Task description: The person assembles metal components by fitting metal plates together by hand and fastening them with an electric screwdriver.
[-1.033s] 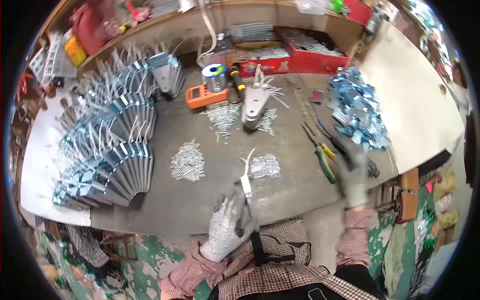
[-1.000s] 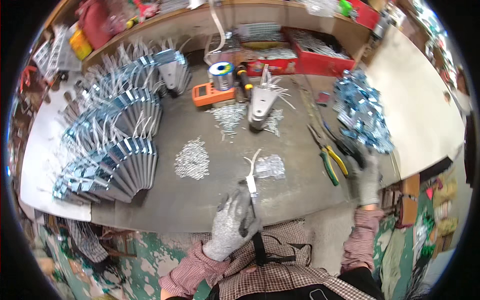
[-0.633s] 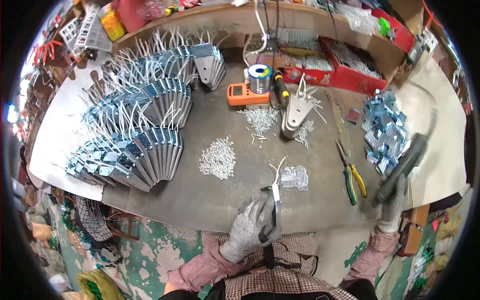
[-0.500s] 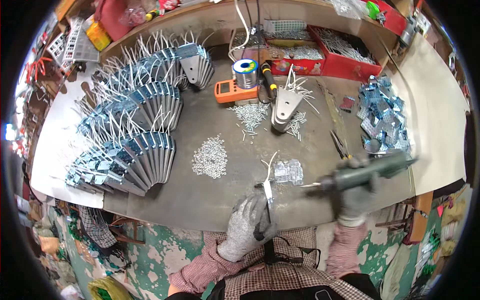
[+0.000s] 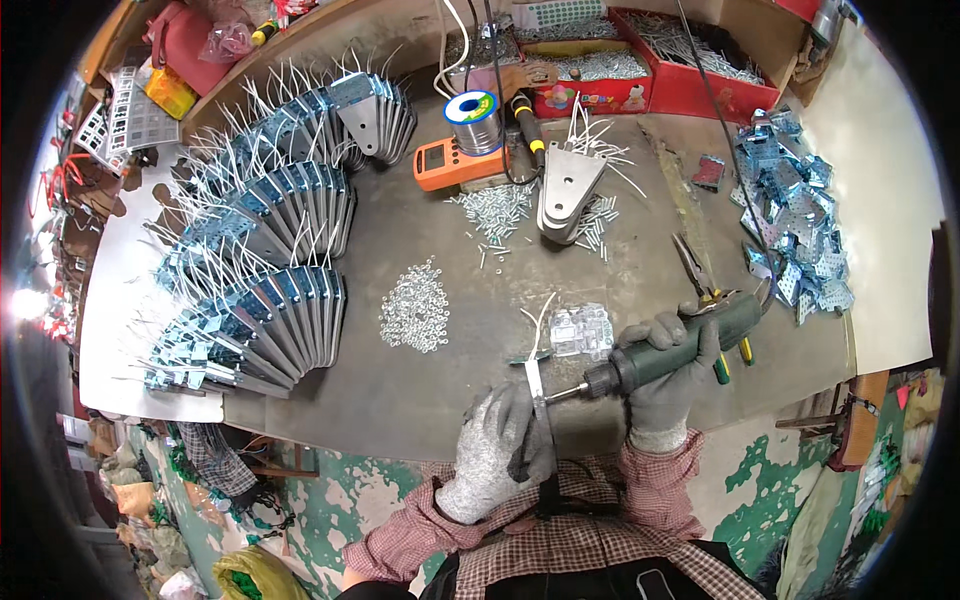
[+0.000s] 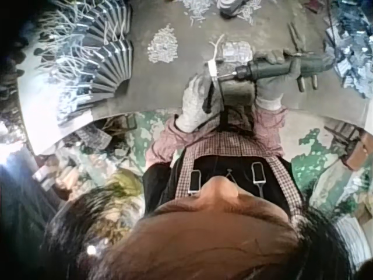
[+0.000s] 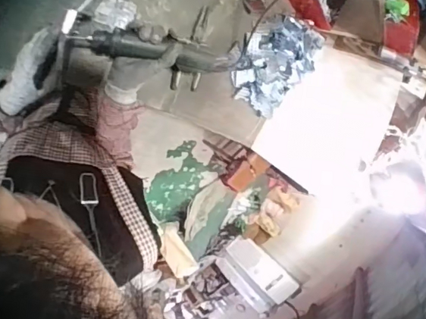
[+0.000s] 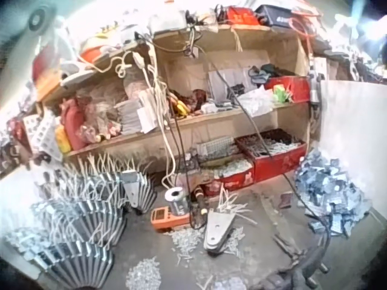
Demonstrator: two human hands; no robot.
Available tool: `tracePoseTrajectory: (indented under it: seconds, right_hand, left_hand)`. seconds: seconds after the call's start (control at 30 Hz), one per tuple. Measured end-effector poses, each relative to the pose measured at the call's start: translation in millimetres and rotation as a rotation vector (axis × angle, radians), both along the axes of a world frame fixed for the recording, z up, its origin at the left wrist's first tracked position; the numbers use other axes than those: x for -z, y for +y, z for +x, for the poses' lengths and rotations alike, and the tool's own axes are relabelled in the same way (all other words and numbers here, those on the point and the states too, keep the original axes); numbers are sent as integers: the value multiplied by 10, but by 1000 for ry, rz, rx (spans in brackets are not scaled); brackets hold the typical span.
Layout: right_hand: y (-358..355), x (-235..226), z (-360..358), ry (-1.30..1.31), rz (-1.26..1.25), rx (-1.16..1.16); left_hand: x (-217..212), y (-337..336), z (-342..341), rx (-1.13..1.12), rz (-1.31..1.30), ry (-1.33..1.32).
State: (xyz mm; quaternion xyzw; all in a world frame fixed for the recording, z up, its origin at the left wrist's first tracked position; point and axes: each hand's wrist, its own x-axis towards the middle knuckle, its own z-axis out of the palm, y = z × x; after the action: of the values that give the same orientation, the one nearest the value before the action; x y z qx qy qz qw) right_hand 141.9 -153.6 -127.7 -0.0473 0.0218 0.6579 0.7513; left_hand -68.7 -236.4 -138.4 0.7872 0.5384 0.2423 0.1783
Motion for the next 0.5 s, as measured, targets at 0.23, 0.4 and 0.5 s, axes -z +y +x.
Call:
tracePoseTrajectory:
  seconds: [0.23, 0.4, 0.5]
  right_hand:
    - [7, 7, -12, -11, 25, -9]
    - [16, 92, 72, -38, 98, -7]
    - [12, 60, 48, -15, 80, -12]
  left_hand:
    - [-123, 77, -45, 38, 23, -84]
    - [-458, 604, -284, -340, 46, 40]
    - [-536, 981, -486, -266, 155, 491]
